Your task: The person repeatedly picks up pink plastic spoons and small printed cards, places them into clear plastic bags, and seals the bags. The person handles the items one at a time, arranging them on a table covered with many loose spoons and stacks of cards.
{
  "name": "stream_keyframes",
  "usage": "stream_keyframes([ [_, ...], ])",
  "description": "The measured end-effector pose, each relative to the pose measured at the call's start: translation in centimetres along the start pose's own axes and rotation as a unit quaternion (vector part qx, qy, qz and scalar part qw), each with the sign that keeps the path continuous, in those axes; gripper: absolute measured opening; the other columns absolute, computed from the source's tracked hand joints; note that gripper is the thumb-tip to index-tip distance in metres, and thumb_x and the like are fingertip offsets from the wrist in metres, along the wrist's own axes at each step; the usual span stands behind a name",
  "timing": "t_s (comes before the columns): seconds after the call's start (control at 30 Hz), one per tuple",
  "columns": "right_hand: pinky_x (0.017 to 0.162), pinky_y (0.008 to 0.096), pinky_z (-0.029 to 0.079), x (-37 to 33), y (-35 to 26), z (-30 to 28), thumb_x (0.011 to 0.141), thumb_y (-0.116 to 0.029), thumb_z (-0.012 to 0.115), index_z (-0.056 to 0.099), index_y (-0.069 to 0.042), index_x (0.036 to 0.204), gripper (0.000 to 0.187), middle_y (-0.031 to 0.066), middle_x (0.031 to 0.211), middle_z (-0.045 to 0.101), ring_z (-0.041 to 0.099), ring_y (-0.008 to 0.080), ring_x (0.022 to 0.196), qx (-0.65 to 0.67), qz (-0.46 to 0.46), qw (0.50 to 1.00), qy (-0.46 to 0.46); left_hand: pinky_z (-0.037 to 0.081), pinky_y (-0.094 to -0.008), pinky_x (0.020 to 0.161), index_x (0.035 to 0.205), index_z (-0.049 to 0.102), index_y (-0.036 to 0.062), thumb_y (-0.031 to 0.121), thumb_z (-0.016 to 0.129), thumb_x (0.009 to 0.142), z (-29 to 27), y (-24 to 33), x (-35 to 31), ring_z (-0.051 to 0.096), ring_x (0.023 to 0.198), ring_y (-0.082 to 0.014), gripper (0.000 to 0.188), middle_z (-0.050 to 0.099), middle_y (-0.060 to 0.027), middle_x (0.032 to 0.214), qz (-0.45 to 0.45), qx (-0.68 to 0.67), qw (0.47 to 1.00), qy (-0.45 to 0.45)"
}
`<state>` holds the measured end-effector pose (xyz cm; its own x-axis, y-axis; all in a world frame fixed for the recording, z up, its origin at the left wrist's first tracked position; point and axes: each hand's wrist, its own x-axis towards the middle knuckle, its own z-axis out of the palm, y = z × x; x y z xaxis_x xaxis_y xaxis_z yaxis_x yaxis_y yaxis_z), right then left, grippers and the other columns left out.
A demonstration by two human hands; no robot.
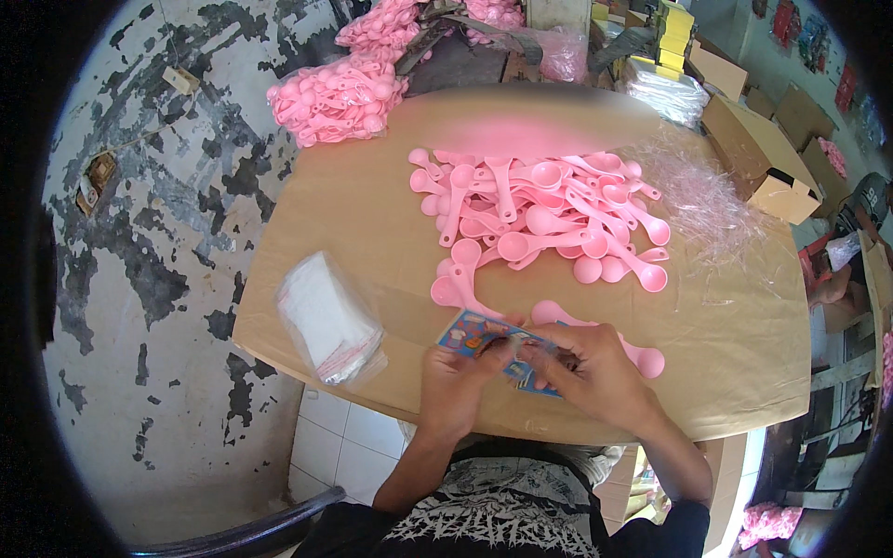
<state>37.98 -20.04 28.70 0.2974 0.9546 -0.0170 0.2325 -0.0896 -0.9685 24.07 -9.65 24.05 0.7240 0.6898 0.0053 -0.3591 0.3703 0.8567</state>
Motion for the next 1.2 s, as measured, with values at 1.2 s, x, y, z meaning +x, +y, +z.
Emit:
stream_keyframes([
  [1.2, 0.1, 0.0418, 0.037, 6.9, 3.6, -6.9, 0.085, -0.014, 0.069, 0.063, -0.008, 0.114, 0.03, 0.0103, 0.113, 0.06, 0.052, 0.0302, 0.108, -0.536, -0.135, 0.832, 0.037, 0.037, -0.055, 0.111, 0.129, 0.049, 0.0087, 0.019, 0.077, 0.084, -4.7, 0.9, 0.5, 0.051, 0.129, -0.0381, 0.053, 0.057, -0.0187, 0.133, 0.216, -0.056, 0.975, -0.02],
])
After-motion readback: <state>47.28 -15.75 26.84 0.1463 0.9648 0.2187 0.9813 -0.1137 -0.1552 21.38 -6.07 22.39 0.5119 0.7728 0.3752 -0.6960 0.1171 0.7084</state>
